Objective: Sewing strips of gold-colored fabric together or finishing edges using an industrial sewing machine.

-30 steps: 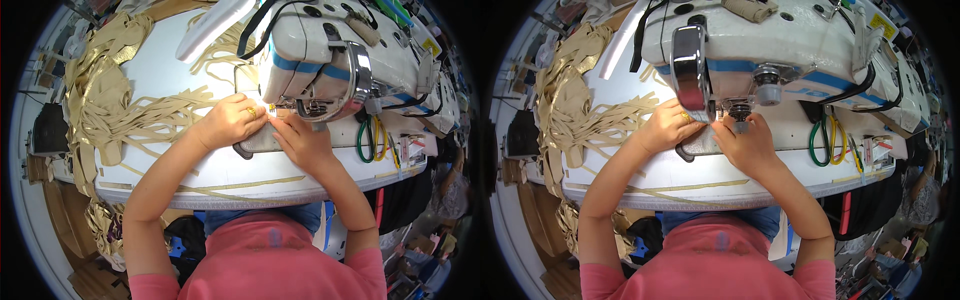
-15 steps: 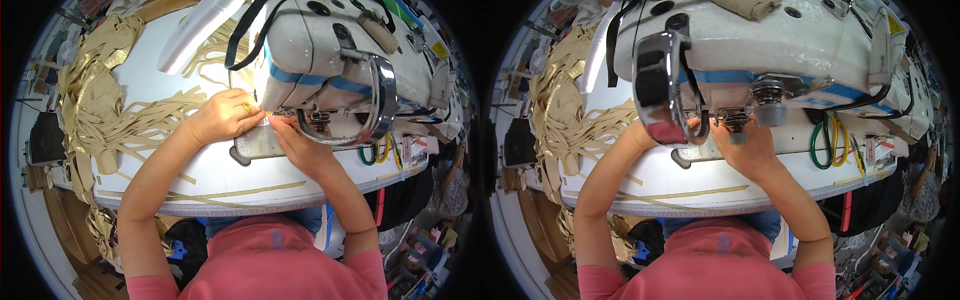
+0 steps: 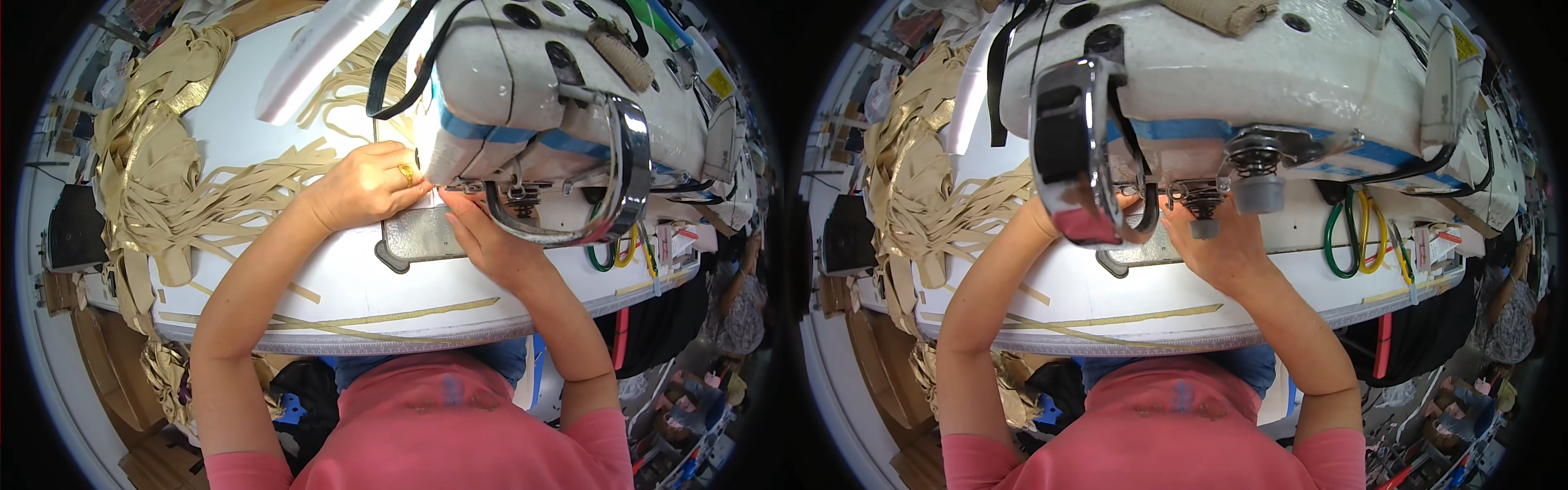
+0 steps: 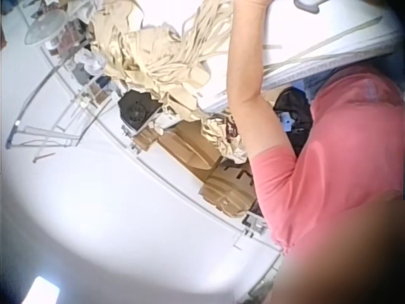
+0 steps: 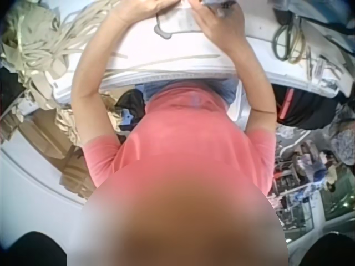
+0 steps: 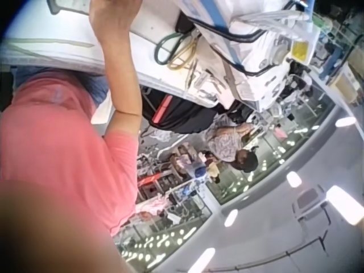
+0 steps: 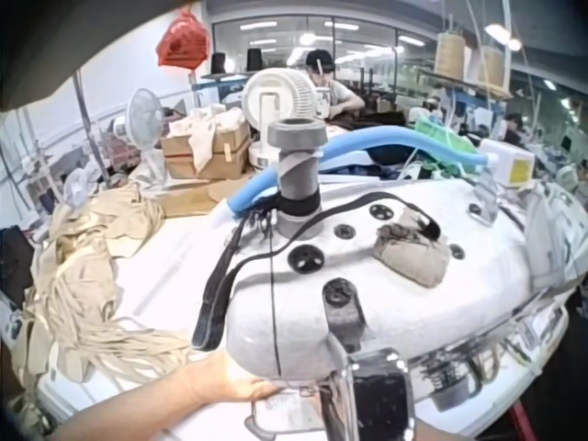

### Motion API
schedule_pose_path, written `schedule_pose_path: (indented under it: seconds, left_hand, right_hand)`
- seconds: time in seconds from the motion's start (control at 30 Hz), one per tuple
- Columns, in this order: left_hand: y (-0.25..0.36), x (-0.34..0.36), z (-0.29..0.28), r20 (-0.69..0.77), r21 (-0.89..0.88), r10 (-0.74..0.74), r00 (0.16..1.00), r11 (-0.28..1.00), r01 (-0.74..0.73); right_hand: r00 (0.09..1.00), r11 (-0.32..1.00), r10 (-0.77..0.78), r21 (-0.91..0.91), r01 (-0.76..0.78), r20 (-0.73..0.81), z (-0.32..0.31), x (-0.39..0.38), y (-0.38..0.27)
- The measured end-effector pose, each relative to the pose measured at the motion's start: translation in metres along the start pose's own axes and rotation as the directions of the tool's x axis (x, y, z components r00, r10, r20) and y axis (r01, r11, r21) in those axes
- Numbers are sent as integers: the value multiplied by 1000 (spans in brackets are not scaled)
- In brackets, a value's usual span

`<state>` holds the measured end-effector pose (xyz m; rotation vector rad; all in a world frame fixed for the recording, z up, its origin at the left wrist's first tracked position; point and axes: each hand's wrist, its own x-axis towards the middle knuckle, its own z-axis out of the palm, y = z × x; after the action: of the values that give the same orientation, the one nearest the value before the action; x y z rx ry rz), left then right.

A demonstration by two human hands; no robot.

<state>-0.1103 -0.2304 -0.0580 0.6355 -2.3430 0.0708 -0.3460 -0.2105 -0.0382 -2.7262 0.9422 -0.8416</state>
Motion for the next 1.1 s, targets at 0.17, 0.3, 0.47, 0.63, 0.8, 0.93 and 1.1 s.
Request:
schedule_pose_path:
  seconds: [0.17,0.3,0.47,0.63,0.8,0.93,1.1]
  left_hand:
    - [12,9,-6,49,20,-92,995,996,91]
    - [12,15,-14,7,48,-33,999,998,33]
    - [14,20,-23,21,34,-28,999,999,27]
    - [13,20,-21,-1,28,-6,1000,1000,6]
    - [13,24,-24,17,19,9,1000,1000,-10]
    - [12,19,-22,32,35,-19,999,999,18]
    - [13,13,-13,16,-55,-151,988,987,151]
  right_hand:
    - [1000,1000,6,-9,-6,2,-1,0,2]
    - [1000,999,31,-10,-31,1,-1,-2,1]
    - [983,981,184,63,-185,29,-6,-10,19]
    - [963,976,123,205,-73,-239,-12,-1,31]
    - [948,956,243,218,-198,-205,-9,-5,34]
    - [927,928,305,285,-239,-216,-7,-1,32]
    - [933,938,288,261,-229,-217,-8,-1,32]
